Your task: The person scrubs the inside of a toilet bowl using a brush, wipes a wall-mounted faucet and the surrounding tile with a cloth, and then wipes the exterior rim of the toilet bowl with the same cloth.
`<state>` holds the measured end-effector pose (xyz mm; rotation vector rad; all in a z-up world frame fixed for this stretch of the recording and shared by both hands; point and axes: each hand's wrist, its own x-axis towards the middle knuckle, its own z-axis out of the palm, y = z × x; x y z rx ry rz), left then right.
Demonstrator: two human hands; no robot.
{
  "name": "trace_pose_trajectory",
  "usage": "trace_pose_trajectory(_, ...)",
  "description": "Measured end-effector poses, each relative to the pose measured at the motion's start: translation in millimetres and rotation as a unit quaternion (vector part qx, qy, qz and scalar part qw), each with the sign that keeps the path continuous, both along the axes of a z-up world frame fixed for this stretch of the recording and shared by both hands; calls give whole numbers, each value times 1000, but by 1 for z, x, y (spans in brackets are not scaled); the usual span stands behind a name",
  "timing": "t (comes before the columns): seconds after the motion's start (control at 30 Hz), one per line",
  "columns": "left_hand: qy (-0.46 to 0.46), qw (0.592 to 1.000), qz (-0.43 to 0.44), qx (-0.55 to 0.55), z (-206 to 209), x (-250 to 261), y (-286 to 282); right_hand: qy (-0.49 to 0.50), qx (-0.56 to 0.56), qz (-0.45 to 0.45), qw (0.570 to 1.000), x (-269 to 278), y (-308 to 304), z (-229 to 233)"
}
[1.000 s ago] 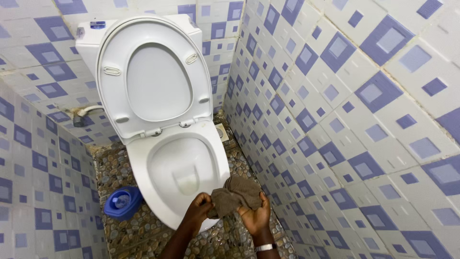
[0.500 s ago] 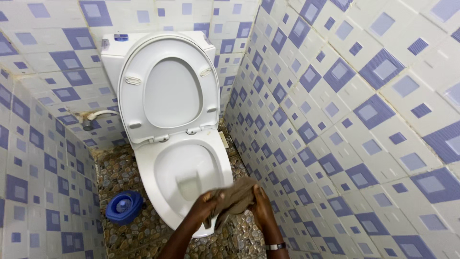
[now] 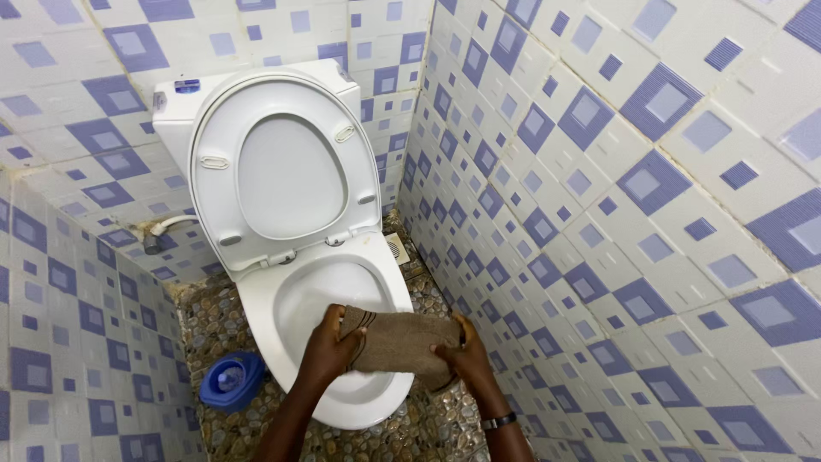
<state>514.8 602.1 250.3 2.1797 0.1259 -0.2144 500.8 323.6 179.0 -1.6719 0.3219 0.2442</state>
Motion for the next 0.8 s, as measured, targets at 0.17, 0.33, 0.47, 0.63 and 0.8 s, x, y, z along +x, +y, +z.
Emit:
trace_pose_trajectory(0.17, 36, 996, 70, -34, 2, -2, 4, 15, -17, -112, 993, 16, -6, 20)
trace_pose_trajectory(0.33, -90, 976, 13, -200, -25, 6, 13, -44, 92, -143, 984, 34, -15, -2)
trace_pose_trajectory(0.47, 25, 977, 78, -196, -8, 14, 19, -104, 106, -23, 989, 53, -38, 4)
trace_pose_trajectory(0.63, -12, 987, 61, -145, 19, 6, 25, -39, -118, 142, 982, 41, -27, 86)
trace_pose_trajectory(0.8, -143, 988, 9, 53, 23, -3, 26, -144, -436, 232, 858, 30, -16, 108)
